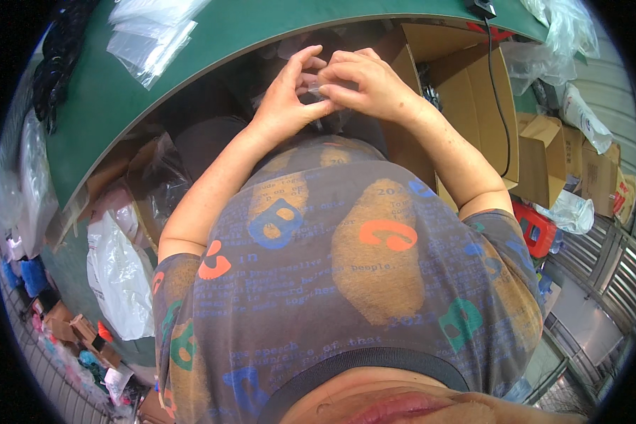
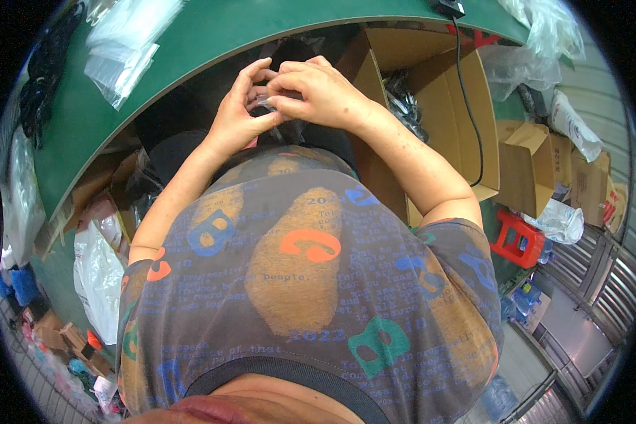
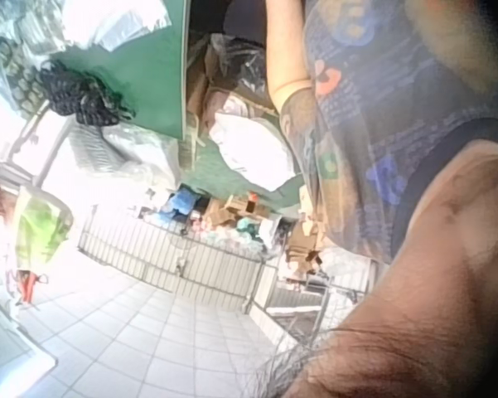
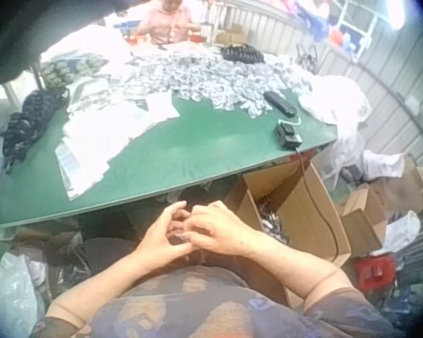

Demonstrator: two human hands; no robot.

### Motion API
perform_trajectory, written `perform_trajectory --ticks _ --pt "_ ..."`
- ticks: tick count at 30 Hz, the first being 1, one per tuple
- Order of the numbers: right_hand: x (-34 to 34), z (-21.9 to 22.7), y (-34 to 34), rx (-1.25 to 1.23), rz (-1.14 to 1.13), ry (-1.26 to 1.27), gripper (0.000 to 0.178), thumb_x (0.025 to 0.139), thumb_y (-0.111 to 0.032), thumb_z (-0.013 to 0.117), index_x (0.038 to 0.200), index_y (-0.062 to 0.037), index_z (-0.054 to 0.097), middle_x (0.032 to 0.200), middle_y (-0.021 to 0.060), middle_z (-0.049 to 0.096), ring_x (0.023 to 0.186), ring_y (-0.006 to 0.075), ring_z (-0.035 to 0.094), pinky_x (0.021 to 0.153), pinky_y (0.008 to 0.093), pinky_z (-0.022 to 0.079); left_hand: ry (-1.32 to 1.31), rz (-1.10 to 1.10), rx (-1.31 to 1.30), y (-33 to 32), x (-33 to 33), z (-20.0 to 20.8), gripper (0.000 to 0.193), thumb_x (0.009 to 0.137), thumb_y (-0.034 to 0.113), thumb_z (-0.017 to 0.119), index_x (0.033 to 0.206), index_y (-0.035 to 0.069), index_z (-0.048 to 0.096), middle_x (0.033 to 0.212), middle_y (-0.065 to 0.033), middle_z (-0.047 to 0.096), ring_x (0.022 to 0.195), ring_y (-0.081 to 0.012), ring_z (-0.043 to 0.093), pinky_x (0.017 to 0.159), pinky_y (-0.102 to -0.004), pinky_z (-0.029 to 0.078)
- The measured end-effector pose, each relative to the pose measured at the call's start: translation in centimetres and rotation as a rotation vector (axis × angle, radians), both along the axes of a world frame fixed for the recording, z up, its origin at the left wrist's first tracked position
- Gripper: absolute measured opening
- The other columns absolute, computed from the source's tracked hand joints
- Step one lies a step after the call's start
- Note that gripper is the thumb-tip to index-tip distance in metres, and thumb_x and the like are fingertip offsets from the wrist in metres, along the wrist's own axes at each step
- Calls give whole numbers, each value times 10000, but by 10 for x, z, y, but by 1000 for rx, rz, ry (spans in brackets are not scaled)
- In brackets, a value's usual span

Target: Packaging swimming goggles into plastic bags at a factory workbench.

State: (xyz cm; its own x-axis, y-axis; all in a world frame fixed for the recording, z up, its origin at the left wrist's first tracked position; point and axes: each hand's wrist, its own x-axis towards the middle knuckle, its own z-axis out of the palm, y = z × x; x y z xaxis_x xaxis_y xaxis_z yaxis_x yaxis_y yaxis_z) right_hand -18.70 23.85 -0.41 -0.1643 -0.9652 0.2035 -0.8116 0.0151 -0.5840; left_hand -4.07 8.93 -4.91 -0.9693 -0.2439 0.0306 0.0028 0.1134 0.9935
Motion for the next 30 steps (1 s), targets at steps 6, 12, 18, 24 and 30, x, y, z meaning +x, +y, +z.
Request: perform_trajectory --ticks 6,12,18,24,30 --pt "2 8 -10 52 33 -13 162 836 -240 656 833 -88 710 913 51 679 866 245 660 931 428 432 -10 17 -89 2 0 1 932 761 138 860 1539 123 347 1384 -156 541 1155 -258 648 1017 -389 534" --pt "13 16 -14 202 -8 32 156 802 -223 639 771 -72 666 830 31 641 778 235 608 930 381 418 -13 7 -91 5 2 -3 973 715 148 876 1536 114 355 1402 -169 534 1160 -273 646 1006 -396 541" --pt "9 8 -11 40 -16 71 182 831 -237 677 803 -58 673 817 48 634 768 238 612 865 376 452 16 13 -117 8 0 -3 970 724 145 886 1535 117 354 1397 -172 532 1188 -277 632 1029 -401 528" --pt "-14 6 1 109 -7 -184 252 876 -264 767 989 -50 697 904 93 638 836 261 636 716 370 496 3 37 -9 -15 9 -5 845 787 160 880 1490 100 414 1338 -166 571 1182 -247 635 1027 -381 523" --pt "3 23 11 32 -15 81 115 934 -159 663 1012 -75 664 913 113 616 895 335 615 774 419 483 228 -35 -208 -25 4 10 103 924 136 718 933 33 710 1092 -108 704 1032 -219 673 908 -344 531"
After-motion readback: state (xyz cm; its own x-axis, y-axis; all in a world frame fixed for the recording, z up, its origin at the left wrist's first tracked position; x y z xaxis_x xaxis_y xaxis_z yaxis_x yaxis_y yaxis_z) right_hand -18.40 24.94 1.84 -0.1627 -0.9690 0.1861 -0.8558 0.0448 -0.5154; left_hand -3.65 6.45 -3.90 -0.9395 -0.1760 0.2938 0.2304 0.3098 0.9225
